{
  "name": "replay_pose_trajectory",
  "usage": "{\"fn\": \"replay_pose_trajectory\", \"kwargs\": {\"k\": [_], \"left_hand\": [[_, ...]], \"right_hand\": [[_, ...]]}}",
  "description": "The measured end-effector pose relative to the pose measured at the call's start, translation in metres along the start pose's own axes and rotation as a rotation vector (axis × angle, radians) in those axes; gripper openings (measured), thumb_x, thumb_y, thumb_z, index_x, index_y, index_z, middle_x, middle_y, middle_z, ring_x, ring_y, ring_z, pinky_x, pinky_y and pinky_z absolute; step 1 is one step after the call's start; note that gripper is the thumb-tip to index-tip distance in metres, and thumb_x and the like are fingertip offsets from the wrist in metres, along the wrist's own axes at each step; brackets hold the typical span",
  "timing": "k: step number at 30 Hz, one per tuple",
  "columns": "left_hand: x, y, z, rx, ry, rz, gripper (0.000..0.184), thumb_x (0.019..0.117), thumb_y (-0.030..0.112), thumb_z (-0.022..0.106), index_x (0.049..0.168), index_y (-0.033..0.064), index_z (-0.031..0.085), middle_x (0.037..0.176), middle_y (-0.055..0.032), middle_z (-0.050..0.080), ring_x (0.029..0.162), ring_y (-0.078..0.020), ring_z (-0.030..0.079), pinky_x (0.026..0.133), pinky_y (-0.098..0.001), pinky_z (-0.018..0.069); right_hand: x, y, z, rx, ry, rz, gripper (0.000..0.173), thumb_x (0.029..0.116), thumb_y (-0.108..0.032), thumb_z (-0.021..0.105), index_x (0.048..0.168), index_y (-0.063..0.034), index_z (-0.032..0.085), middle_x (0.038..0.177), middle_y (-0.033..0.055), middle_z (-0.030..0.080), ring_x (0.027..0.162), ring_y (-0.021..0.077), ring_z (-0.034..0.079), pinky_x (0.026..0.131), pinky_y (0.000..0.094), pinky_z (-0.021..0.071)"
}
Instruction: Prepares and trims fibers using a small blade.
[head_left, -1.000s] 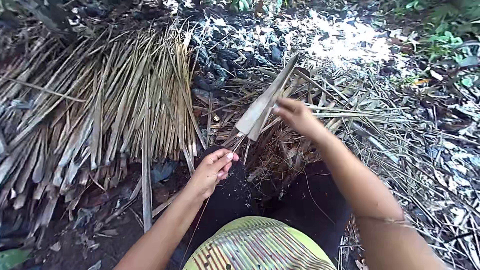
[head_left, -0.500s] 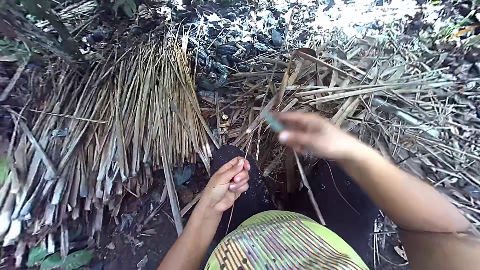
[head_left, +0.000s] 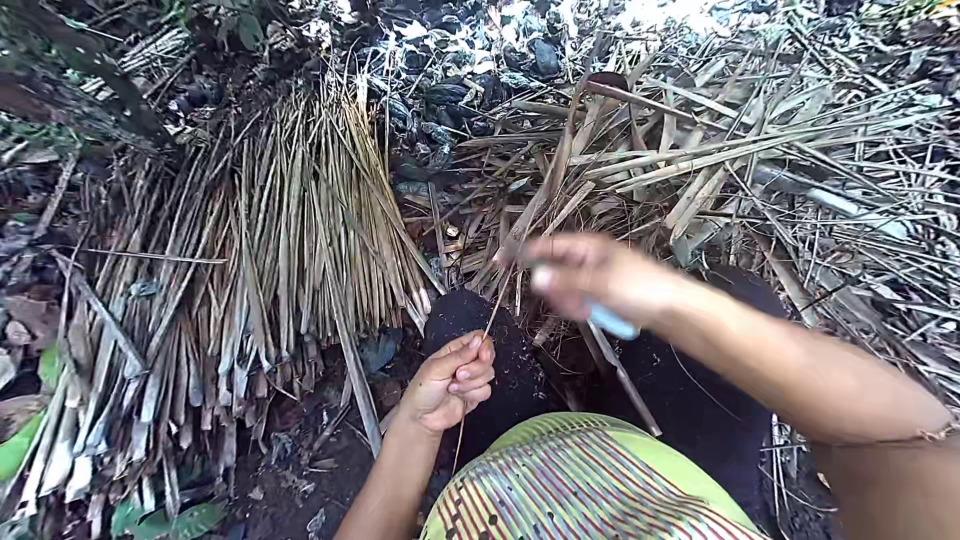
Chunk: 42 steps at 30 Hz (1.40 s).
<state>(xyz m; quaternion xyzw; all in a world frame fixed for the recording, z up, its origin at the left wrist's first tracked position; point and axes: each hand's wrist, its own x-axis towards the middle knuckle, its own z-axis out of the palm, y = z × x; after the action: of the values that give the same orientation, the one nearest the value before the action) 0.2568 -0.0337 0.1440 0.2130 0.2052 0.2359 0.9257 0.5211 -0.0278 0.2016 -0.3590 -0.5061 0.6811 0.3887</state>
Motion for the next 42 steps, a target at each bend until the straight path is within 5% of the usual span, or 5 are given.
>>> {"fn": "replay_pose_trajectory", "kwargs": {"k": [22, 26, 30, 34, 42], "left_hand": [[-0.038, 0.001, -0.035, 0.231, 0.139, -0.015, 0.012, 0.0937, 0.028, 0.072, 0.084, 0.0217, 0.069, 0.058, 0.0170, 0.048, 0.045, 0.0082, 0.043, 0.042, -0.0086, 0.0342], [-0.036, -0.004, -0.028, 0.332, 0.247, 0.066, 0.015, 0.0977, 0.025, 0.064, 0.084, 0.0220, 0.068, 0.056, 0.0169, 0.043, 0.045, 0.0074, 0.040, 0.042, -0.0096, 0.0328], [-0.013, -0.012, 0.006, 0.550, 0.445, 0.274, 0.026, 0.1006, 0.010, 0.046, 0.088, 0.0167, 0.068, 0.057, 0.0147, 0.049, 0.046, 0.0060, 0.041, 0.045, -0.0107, 0.0352], [-0.005, -0.023, 0.022, 0.778, 0.490, 0.476, 0.022, 0.1007, 0.007, 0.048, 0.092, 0.0135, 0.068, 0.064, 0.0152, 0.054, 0.052, 0.0076, 0.043, 0.049, -0.0100, 0.0360], [-0.025, -0.030, 0.014, 0.764, 0.471, 0.450, 0.019, 0.1015, 0.014, 0.054, 0.092, 0.0172, 0.070, 0.061, 0.0173, 0.050, 0.051, 0.0086, 0.042, 0.048, -0.0091, 0.0348]], "right_hand": [[0.006, -0.045, -0.074, -0.086, 0.167, -0.141, 0.026, 0.1071, -0.012, 0.039, 0.122, -0.0117, 0.060, 0.065, -0.0143, 0.046, 0.050, -0.0063, 0.041, 0.048, 0.0099, 0.0377], [0.006, -0.056, -0.082, -0.047, 0.467, -0.248, 0.035, 0.1085, -0.015, 0.036, 0.140, -0.0125, 0.051, 0.065, -0.0120, 0.044, 0.047, -0.0020, 0.041, 0.045, 0.0135, 0.0399], [-0.008, 0.012, 0.010, -0.077, 0.136, 0.057, 0.059, 0.1033, -0.013, 0.054, 0.158, -0.0178, 0.034, 0.077, -0.0012, 0.059, 0.054, 0.0021, 0.049, 0.049, 0.0184, 0.0431], [-0.006, 0.037, 0.037, -0.027, -0.031, 0.105, 0.031, 0.1054, -0.013, 0.051, 0.134, -0.0047, 0.059, 0.076, -0.0060, 0.054, 0.055, -0.0039, 0.041, 0.051, 0.0137, 0.0358], [0.002, 0.003, -0.012, 0.101, 0.263, -0.187, 0.032, 0.1050, -0.011, 0.043, 0.134, -0.0095, 0.057, 0.066, -0.0101, 0.048, 0.048, -0.0024, 0.042, 0.046, 0.0138, 0.0395]]}}
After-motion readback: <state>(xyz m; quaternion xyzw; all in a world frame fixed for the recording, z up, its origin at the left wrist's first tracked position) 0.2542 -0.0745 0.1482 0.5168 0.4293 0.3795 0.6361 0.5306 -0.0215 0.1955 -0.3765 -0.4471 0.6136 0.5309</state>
